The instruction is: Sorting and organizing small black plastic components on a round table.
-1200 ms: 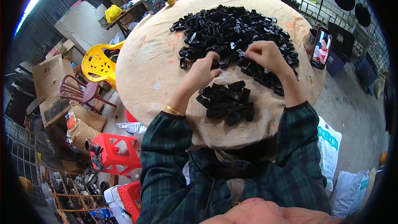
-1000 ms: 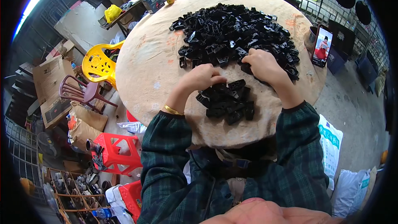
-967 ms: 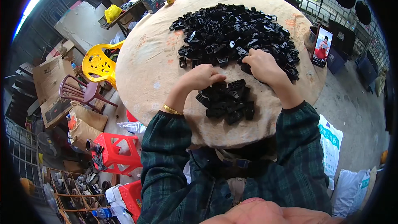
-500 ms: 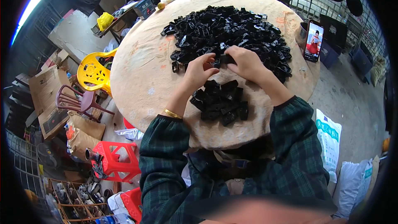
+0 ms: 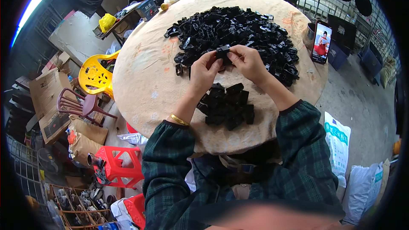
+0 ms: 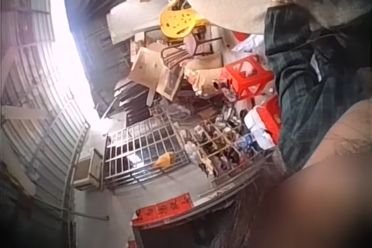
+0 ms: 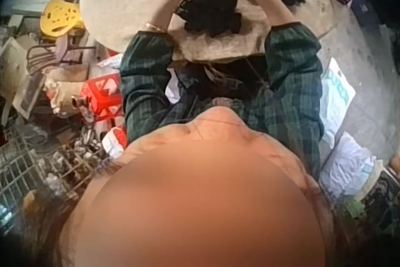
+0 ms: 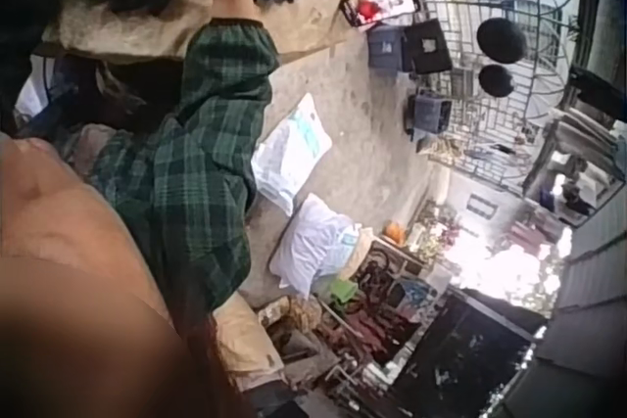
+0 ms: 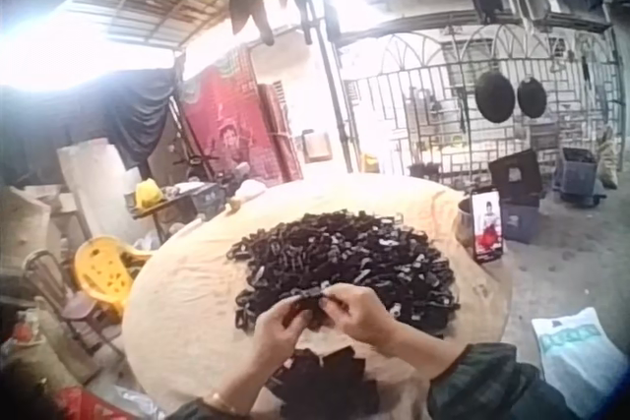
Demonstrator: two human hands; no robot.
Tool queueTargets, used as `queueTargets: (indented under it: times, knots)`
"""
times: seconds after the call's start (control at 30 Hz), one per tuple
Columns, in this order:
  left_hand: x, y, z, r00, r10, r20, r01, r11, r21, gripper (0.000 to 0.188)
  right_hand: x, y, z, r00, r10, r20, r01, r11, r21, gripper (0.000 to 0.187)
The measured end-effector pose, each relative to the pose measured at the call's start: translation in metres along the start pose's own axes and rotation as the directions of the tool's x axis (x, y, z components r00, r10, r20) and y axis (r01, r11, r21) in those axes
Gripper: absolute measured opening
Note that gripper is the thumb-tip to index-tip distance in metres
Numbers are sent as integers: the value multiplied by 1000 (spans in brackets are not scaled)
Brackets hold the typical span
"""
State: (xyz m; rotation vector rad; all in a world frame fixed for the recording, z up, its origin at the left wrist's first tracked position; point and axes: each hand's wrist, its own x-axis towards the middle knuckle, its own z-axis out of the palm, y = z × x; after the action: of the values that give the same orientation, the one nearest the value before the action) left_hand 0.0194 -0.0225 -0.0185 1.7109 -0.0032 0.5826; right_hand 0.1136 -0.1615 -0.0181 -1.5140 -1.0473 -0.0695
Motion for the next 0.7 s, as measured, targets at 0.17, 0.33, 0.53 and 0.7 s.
queueTargets:
  times: [0.17, 0.33, 0.53, 0.7]
  knots:
    - [0, 6, -5, 989, -115, 96, 125, 986, -110, 28, 1, -4, -5, 1000, 6, -16, -5, 999, 41, 13]
    - [-1, 6, -7, 993, -107, 53, 109, 993, -34, 27, -1, -9, -2, 996, 57, 63, -69, 976, 206, 27]
    - [-3, -1, -5, 974, 228, -3, -207, 888, 411, 31, -1, -3, 0, 985, 89, 151, -101, 992, 73, 38]
    - [-11, 15, 9, 961, 275, 5, -241, 834, 497, 31, -3, -5, -1, 997, -75, 26, 75, 997, -1, 37]
